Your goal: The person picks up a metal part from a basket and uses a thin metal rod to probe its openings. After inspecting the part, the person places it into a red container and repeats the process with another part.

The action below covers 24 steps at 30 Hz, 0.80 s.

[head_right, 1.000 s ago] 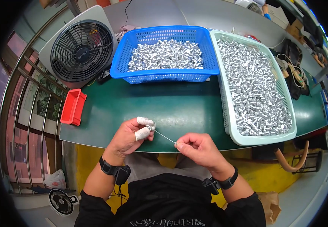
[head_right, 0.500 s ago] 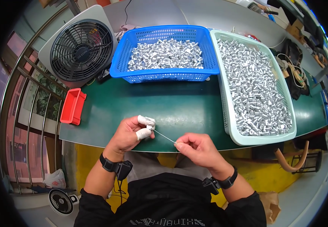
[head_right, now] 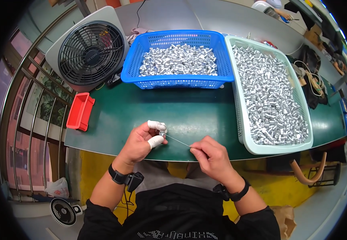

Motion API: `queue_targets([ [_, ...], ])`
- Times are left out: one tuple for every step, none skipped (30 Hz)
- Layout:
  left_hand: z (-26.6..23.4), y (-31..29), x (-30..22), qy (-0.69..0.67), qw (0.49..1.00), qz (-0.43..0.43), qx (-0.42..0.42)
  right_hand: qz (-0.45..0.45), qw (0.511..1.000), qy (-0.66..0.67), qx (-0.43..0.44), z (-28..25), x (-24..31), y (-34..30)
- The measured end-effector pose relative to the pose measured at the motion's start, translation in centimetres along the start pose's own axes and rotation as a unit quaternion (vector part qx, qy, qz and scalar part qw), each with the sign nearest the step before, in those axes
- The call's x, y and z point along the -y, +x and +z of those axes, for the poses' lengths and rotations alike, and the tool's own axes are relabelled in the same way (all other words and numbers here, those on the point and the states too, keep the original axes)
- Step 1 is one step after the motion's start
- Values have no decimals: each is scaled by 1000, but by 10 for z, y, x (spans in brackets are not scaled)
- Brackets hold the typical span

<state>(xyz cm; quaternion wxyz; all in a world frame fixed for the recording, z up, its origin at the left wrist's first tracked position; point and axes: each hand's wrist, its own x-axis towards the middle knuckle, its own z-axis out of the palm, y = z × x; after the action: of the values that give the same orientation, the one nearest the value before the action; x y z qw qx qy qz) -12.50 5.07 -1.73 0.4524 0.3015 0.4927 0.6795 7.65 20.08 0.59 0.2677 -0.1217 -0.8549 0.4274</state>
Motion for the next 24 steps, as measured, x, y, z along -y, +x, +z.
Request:
queue_targets([
  [1, 0, 1, -6, 1000, 9, -1, 0, 1000, 2, -2, 0, 0, 0],
  [1, 1, 2, -12, 1000, 18, -2, 0, 1000, 4, -3, 0, 0, 0],
  [2, 1, 2, -18, 999, 27, -3, 0, 1000, 3, -3, 0, 0, 0],
  [2, 0, 1, -17, 999, 27, -3, 0, 1000, 5, -4, 0, 0, 0],
  [2, 0, 1, -23, 999, 22, -10, 0, 1000, 7, -5, -1, 0, 0],
  [2, 0, 0, -29, 999, 17, -16, 0, 1000, 9, -5, -1, 1, 0],
  [2, 0, 0, -34, 999, 11, -22, -1, 1000, 9, -6, -1, 1, 0],
  [1, -1, 0, -33, 999, 12, -23, 9, 1000, 14, -4, -2, 1, 0],
  [0, -1, -1, -65, 997, 7, -28, 18, 1000, 19, -3, -3, 2, 0],
  [-1, -1, -1, -96, 995, 1, -34, 28, 999, 24, -1, -3, 2, 0],
  [-2, -2, -1, -127, 991, -4, -40, 27, 999, 25, -1, -3, 2, -1],
  [-2, -2, -2, -126, 991, -3, -41, 41, 998, 43, -3, -3, 3, -3],
  [-2, -2, -2, -148, 988, -9, -44, 55, 997, 60, -5, -3, 3, -4],
  [-2, -2, -1, -171, 984, -15, -46, 70, 994, 78, -7, -2, 4, -4],
  [-2, -2, -2, -194, 980, -20, -49, 69, 994, 80, -7, -1, 5, -3],
  [-1, -3, -3, -192, 980, -20, -50, 69, 994, 83, -3, 0, 7, -2],
  [0, -4, -4, -198, 978, -21, -56, 71, 994, 85, 1, 1, 8, -1],
  [2, -5, -5, -204, 977, -22, -62, 72, 994, 87, 5, 3, 8, -1],
  [2, -5, -5, -210, 975, -23, -68, 73, 993, 88, 5, 4, 9, 0],
  [2, -5, -4, -210, 975, -24, -69, 70, 994, 88, 7, 6, 9, 0],
  [1, -5, -2, -204, 976, -25, -65, 68, 994, 89, 10, 8, 10, 1],
  [-1, -4, 0, -199, 978, -25, -61, 65, 994, 89, 12, 9, 10, 2],
  [-2, -4, 1, -194, 979, -26, -58, 65, 994, 89, 12, 11, 11, 3],
  [-2, -3, 1, -194, 979, -26, -57, 66, 994, 91, 12, 12, 12, 3],
])
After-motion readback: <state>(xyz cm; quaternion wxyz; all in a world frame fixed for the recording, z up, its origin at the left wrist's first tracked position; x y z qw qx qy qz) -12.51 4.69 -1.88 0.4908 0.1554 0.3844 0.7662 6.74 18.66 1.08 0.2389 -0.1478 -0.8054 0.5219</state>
